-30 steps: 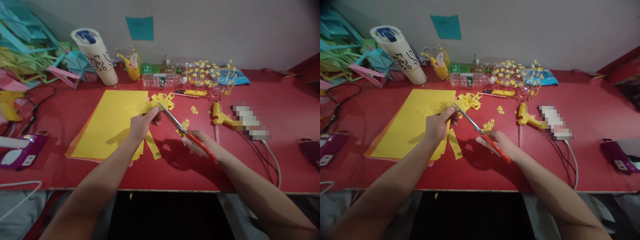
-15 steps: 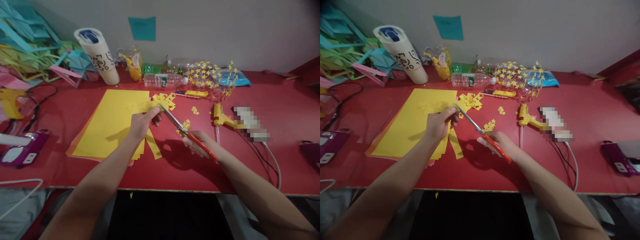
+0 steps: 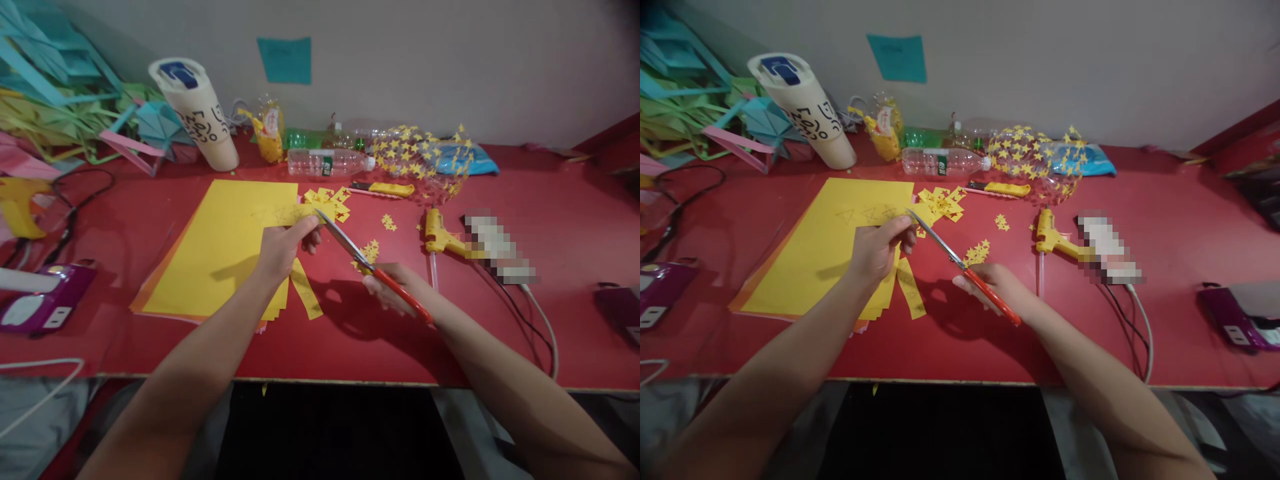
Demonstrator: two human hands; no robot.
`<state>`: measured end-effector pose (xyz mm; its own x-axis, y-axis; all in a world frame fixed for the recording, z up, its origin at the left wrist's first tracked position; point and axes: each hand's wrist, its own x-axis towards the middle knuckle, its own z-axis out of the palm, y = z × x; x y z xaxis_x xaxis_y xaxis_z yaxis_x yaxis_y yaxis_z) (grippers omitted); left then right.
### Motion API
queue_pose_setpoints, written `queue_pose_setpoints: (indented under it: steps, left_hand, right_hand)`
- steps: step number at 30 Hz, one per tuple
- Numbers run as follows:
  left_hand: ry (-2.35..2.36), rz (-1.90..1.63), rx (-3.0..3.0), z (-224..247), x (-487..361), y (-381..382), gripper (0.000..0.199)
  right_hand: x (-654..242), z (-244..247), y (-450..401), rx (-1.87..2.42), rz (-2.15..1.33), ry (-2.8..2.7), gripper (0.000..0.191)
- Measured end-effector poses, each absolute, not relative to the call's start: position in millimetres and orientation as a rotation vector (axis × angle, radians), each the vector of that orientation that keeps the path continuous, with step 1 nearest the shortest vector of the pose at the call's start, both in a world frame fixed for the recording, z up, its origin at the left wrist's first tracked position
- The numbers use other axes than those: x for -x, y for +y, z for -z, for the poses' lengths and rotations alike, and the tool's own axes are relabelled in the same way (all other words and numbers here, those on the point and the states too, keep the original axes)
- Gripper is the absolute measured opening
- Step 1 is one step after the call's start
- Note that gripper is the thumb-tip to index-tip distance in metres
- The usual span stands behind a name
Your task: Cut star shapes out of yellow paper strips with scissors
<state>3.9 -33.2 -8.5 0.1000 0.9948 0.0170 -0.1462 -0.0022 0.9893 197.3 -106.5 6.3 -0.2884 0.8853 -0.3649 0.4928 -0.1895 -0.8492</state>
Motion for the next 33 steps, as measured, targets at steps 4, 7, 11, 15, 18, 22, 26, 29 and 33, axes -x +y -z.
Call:
queue_pose_setpoints:
  steps: [4,7,11,15,18,22,26,29,33]
  left_hand:
    - [1.007,-1.205,-1.145,9,-4,-33,0.02]
    - [1.013,-1.193,-1.151,9,-4,-33,0.02]
    - [0.997,-1.165,-1.193,11,-1,-31,0.025]
    - [1.052,-1.114,-1.24,16,2,-28,0.029]
    - [1.073,-1.054,-1.284,16,0,-30,0.032]
    - [1.102,-1.065,-1.303,7,-9,-38,0.035]
    - [1.118,-1.101,-1.308,0,-16,-47,0.035]
    - [1.125,-1.114,-1.317,0,-15,-47,0.035]
    - [1.137,-1.119,-1.335,7,-8,-41,0.034]
  right_hand:
    - [-197,-7,-108,1.617,-1.468,-1.715,0.045]
    - [-198,-4,-105,1.608,-1.474,-1.732,0.045]
    - [-199,1,-101,1.6,-1.456,-1.743,0.049]
    - [-199,5,-99,1.583,-1.438,-1.729,0.051]
    - [-199,6,-100,1.581,-1.491,-1.686,0.051]
    - [-197,7,-105,1.526,-1.553,-1.65,0.049]
    - [-195,6,-108,1.479,-1.573,-1.633,0.049]
    - [-196,4,-107,1.498,-1.568,-1.676,0.048]
    - [-201,2,-105,1.477,-1.513,-1.752,0.045]
